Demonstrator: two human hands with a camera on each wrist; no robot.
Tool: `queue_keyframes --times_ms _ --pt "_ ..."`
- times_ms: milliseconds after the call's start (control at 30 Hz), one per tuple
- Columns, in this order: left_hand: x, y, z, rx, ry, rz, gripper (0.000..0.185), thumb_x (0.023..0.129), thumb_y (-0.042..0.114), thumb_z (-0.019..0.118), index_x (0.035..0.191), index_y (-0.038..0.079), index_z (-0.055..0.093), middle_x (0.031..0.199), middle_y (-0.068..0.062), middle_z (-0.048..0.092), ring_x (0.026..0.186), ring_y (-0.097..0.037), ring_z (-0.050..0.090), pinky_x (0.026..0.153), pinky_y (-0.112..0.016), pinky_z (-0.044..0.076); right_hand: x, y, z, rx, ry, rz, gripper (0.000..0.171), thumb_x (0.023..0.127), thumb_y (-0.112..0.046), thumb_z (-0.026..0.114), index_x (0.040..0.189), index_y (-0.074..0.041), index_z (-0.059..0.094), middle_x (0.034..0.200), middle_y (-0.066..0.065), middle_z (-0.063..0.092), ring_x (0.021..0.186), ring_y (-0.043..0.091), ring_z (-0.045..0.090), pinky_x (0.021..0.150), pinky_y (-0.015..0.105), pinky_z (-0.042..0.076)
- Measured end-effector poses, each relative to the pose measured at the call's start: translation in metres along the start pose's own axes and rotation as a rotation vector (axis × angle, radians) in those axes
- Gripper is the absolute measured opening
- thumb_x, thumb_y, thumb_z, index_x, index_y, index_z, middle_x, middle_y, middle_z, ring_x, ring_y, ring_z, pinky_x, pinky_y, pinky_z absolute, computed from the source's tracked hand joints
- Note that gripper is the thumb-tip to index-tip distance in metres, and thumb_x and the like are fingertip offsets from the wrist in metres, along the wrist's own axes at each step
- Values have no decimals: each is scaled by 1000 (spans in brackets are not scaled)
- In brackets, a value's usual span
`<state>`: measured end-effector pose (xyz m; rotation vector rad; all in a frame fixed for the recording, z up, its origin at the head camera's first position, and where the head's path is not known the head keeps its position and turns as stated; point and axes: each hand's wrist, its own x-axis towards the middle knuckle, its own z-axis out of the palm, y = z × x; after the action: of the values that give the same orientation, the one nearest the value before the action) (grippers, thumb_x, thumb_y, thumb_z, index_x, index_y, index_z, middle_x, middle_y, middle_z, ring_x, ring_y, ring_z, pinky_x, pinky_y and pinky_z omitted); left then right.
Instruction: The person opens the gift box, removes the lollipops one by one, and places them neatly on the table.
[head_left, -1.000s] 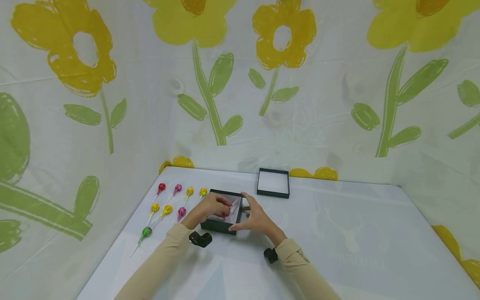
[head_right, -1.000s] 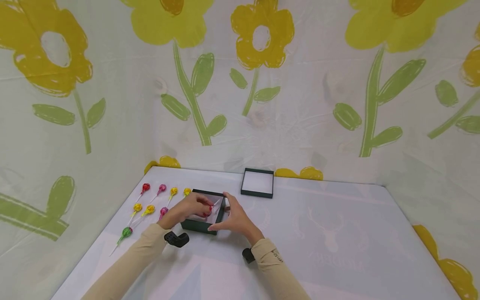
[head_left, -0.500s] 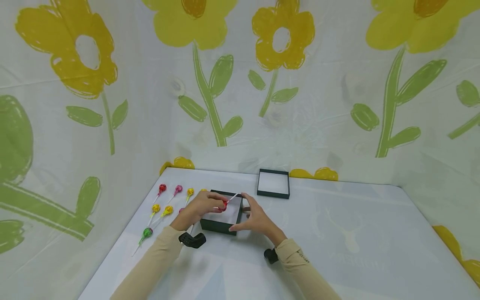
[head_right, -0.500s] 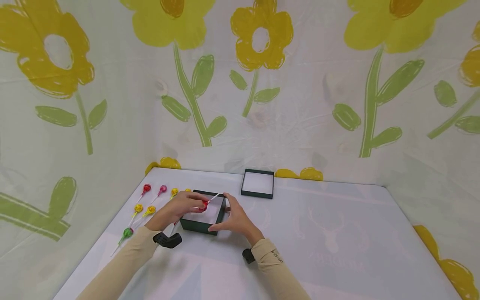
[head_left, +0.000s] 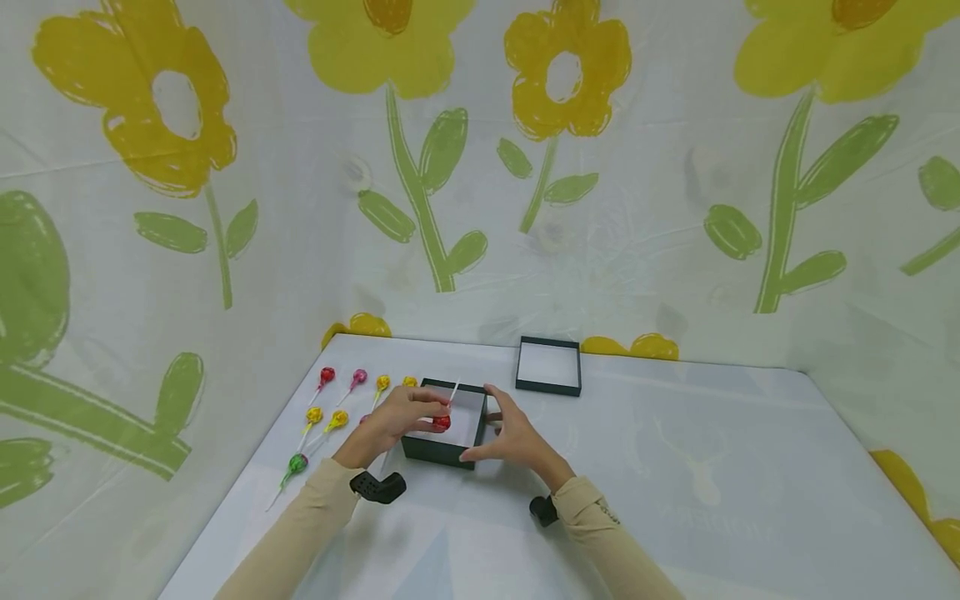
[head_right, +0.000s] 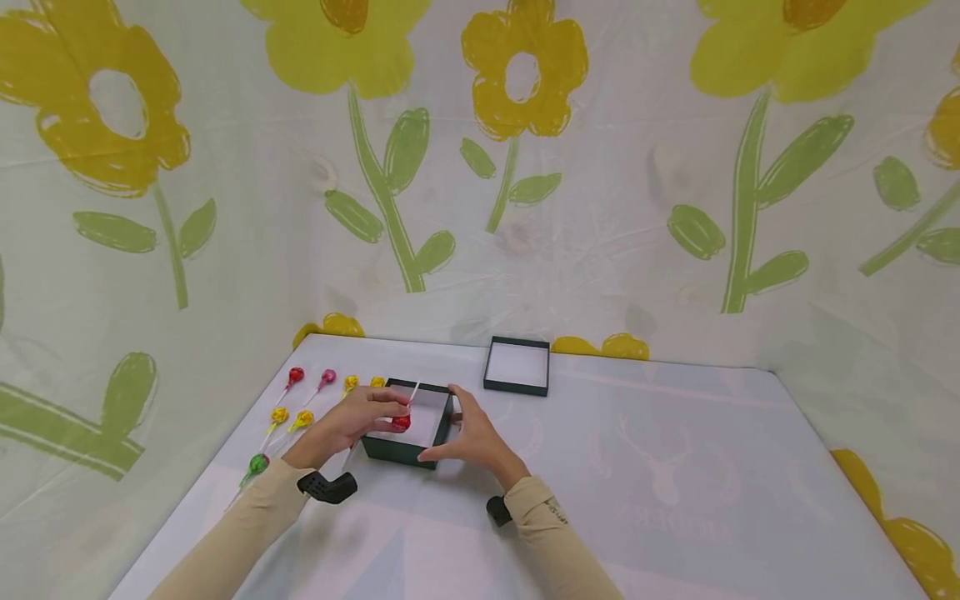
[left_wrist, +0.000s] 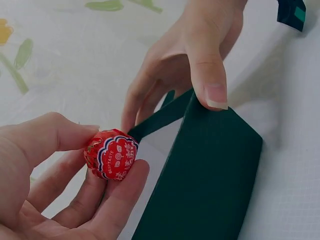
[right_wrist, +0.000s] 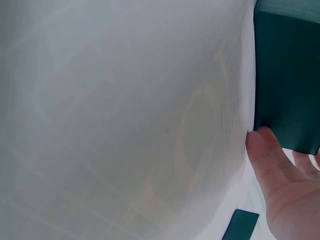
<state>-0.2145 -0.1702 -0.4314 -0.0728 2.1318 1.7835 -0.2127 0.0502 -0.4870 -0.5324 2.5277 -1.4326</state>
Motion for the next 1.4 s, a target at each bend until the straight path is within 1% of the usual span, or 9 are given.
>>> queue_keyframes --times_ms 300,500,633,800,967,1033,1200,1267,1400 --pt "-1 2 -1 -25 -21 36 32 89 10 65 117 -5 61 104 -13 62 88 -24 64 78 -40 55 -1 -1 -1 15 -3 -8 118 59 -47 87 151 -18 18 152 4 24 119 28 51 94 45 47" --pt "-6 -1 -4 42 19 83 25 87 11 67 111 2 67 103 -8 64 91 -22 63 85 -37 52 -2 -1 -1 21 1 -12 119 59 -46 88 151 -18 18 152 2 24 120 27 50 94 44 46" --pt "-14 -2 -9 134 18 178 18 85 11 69 103 5 70 100 -6 65 92 -22 60 86 -39 50 -2 -1 -1 25 2 -24 119 59 -44 88 151 -17 18 152 2 24 120 26 51 94 44 46" --pt "-23 -3 -15 199 -2 307 17 83 4 70 98 -2 69 97 -8 66 94 -24 58 79 -30 53 -2 -3 -1 9 3 -10 119 59 -44 88 151 -18 18 153 2 23 120 27 51 94 44 46" --pt "-35 -2 -20 278 -23 405 12 83 4 71 95 1 70 98 -9 65 91 -25 60 78 -27 54 -3 -4 -1 3 10 -1 119 58 -46 88 151 -17 18 153 3 24 119 27 51 94 44 46" --pt "-45 3 -21 314 -20 430 11 84 4 70 94 3 71 99 -10 65 92 -25 61 78 -26 54 -3 -4 -2 2 11 0 120 58 -46 88 151 -17 18 153 3 24 119 27 51 94 44 46" --pt "-48 -4 -33 338 -41 443 17 85 10 70 100 2 71 101 -9 67 94 -29 60 74 -33 55 -2 -4 -1 -7 16 10 120 57 -47 88 151 -18 19 153 3 24 119 26 51 94 43 46" --pt "-44 -13 -40 342 -46 456 18 84 14 72 100 5 71 100 -7 67 94 -28 59 70 -34 56 -2 -3 -1 -9 17 11 121 56 -48 88 151 -19 19 153 2 24 119 26 51 94 43 46" --pt "-49 -17 -48 399 -23 491 10 83 12 72 93 13 73 100 -5 66 95 -26 58 68 -31 55 -3 -2 -1 -2 18 1 121 55 -48 88 151 -20 19 153 2 24 119 26 51 94 43 46"
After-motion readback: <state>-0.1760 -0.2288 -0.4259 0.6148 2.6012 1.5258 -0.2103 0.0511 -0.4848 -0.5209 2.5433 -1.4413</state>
